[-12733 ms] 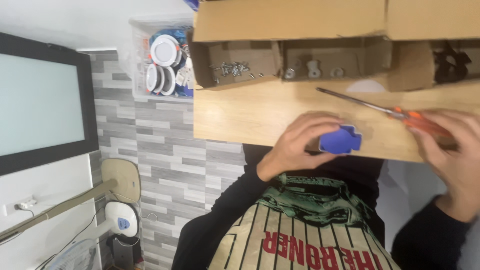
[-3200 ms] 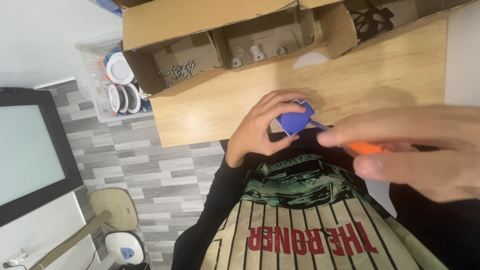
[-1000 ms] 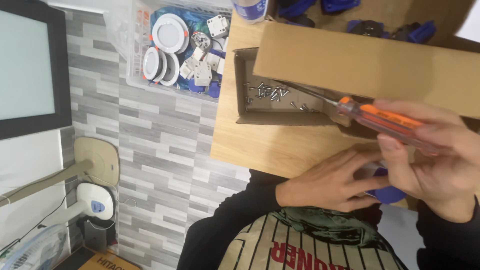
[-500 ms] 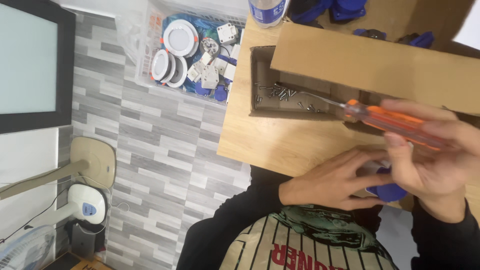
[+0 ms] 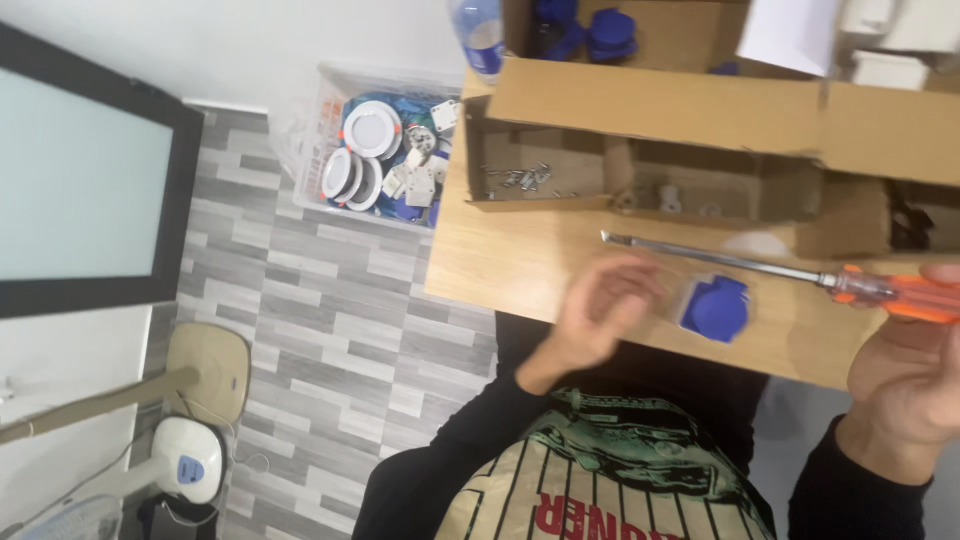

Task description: The person assembles a small electrical component by inserting a white plastic piece into a blue housing. They then use a screwdriver to tighten screws into the blue housing, securing the assembly. The person handles the component and screwdriver throughout the process.

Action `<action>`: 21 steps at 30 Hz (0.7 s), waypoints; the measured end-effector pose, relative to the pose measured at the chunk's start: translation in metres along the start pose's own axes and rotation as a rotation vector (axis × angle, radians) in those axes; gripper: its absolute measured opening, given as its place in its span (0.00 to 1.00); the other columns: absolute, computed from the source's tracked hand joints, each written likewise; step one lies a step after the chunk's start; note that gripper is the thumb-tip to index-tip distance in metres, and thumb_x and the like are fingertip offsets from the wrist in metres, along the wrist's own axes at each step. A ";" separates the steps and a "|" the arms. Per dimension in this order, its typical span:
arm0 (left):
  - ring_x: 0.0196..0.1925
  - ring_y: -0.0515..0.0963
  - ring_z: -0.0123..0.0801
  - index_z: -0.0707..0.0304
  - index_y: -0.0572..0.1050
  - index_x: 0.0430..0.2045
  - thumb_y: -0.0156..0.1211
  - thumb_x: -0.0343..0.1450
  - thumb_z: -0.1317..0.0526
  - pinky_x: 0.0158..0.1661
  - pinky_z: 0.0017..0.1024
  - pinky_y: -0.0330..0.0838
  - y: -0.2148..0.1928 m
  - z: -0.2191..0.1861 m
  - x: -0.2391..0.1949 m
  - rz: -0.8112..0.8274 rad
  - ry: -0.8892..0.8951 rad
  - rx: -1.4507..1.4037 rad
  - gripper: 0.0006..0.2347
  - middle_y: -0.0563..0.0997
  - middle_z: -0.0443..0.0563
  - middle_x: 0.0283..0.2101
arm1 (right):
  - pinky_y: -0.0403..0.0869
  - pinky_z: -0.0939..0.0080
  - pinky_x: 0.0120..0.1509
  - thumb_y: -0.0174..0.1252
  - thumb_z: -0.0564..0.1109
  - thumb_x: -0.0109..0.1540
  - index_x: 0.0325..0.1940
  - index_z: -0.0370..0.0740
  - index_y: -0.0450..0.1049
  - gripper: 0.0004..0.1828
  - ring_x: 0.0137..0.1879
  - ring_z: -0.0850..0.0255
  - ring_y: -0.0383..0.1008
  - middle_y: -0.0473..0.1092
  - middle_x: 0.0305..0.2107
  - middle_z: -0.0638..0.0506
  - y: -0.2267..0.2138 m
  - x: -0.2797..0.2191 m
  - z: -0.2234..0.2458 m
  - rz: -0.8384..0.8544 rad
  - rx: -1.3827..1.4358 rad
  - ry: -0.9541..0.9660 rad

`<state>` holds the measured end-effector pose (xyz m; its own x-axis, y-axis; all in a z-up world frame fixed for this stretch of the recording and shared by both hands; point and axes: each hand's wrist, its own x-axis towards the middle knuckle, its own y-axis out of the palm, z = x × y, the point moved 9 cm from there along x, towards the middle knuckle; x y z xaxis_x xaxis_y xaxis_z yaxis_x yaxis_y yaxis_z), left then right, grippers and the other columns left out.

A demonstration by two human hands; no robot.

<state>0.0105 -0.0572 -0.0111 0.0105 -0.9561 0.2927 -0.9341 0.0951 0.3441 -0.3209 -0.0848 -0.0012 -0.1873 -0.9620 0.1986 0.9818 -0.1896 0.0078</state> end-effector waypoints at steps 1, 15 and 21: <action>0.52 0.86 0.46 0.64 0.70 0.64 0.59 0.82 0.61 0.56 0.39 0.88 -0.003 -0.004 0.000 0.012 -0.004 -0.002 0.16 0.79 0.60 0.60 | 0.88 0.44 0.70 0.43 0.61 0.80 0.73 0.39 0.71 0.28 0.53 0.47 0.78 0.69 0.69 0.53 -0.005 -0.004 0.003 -0.012 -0.001 0.000; 0.48 0.90 0.42 0.69 0.76 0.56 0.60 0.82 0.69 0.53 0.32 0.88 0.016 -0.016 -0.006 0.002 -0.074 0.107 0.09 0.83 0.60 0.53 | 0.80 0.39 0.51 0.48 0.44 0.80 0.70 0.34 0.65 0.16 0.49 0.36 0.73 0.68 0.48 0.27 -0.057 -0.029 0.035 -0.101 0.007 -0.343; 0.46 0.85 0.42 0.70 0.78 0.51 0.62 0.80 0.73 0.50 0.29 0.87 0.021 -0.023 0.002 0.008 -0.005 0.086 0.07 0.81 0.61 0.48 | 0.81 0.42 0.55 0.47 0.45 0.80 0.63 0.33 0.65 0.13 0.49 0.37 0.73 0.68 0.51 0.25 -0.069 -0.033 0.021 -0.106 0.026 -0.272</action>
<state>-0.0008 -0.0503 0.0172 0.0015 -0.9569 0.2903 -0.9614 0.0785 0.2636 -0.3819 -0.0364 0.0119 -0.2773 -0.8485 0.4508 0.9583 -0.2779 0.0665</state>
